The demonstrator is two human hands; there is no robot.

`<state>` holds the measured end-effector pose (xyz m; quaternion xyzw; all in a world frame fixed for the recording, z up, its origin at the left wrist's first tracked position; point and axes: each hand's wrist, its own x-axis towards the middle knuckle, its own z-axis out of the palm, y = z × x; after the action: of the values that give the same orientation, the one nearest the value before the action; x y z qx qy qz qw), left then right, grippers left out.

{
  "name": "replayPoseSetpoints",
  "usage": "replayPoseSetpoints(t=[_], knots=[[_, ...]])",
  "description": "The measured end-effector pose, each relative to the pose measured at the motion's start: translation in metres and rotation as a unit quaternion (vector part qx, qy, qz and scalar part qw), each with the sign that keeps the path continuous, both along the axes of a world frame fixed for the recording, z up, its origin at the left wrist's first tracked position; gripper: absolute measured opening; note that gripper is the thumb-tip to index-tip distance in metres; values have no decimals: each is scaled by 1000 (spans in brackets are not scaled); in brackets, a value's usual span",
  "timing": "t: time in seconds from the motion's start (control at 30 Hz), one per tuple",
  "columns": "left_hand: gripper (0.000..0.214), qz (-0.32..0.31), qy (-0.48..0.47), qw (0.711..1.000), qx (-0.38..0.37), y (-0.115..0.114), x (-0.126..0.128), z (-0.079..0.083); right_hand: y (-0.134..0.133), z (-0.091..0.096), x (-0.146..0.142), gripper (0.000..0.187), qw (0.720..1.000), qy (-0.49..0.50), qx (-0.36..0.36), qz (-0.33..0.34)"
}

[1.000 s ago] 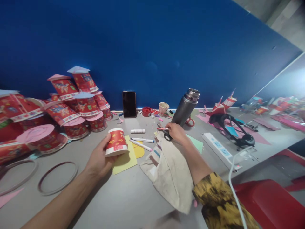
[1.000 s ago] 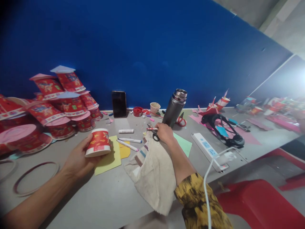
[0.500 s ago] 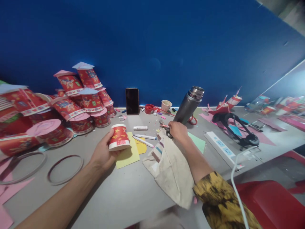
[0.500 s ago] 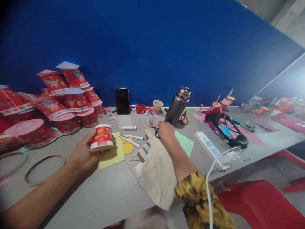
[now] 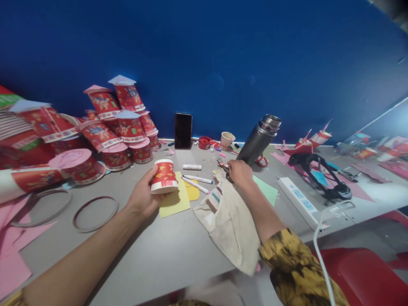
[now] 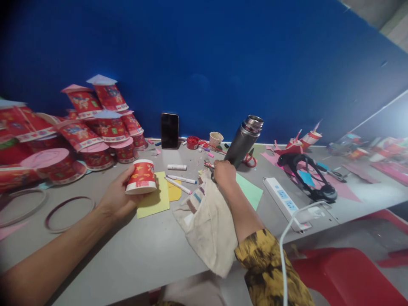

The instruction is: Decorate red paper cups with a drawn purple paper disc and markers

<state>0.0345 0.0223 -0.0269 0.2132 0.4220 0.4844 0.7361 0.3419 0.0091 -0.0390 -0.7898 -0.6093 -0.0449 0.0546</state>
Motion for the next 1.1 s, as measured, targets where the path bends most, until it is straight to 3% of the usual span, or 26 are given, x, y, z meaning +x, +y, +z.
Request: replayPoseSetpoints(t=[0.13, 0.2, 0.33, 0.53, 0.83, 1.0, 1.1], knots=[[27, 10, -7, 1000, 3, 1, 0, 0, -7, 6, -24, 31, 997, 14, 51, 47], [29, 11, -13, 1000, 12, 1, 0, 0, -13, 7, -44, 27, 990, 58, 65, 110], [29, 20, -20, 999, 24, 1, -2, 0, -26, 4, -83, 24, 972, 84, -9, 217], [31, -1, -23, 999, 29, 2, -5, -1, -30, 0, -97, 25, 978, 46, -59, 193], [33, -2, -35, 999, 26, 6, -7, -5, -26, -4, -86, 16, 974, 169, 14, 153], [32, 11, -37, 999, 17, 7, -6, -5, -28, -10, -87, 14, 970, 143, 1, 196], [32, 12, -39, 999, 14, 7, -6, -5, -25, -13, -86, 17, 976, 133, 15, 173]])
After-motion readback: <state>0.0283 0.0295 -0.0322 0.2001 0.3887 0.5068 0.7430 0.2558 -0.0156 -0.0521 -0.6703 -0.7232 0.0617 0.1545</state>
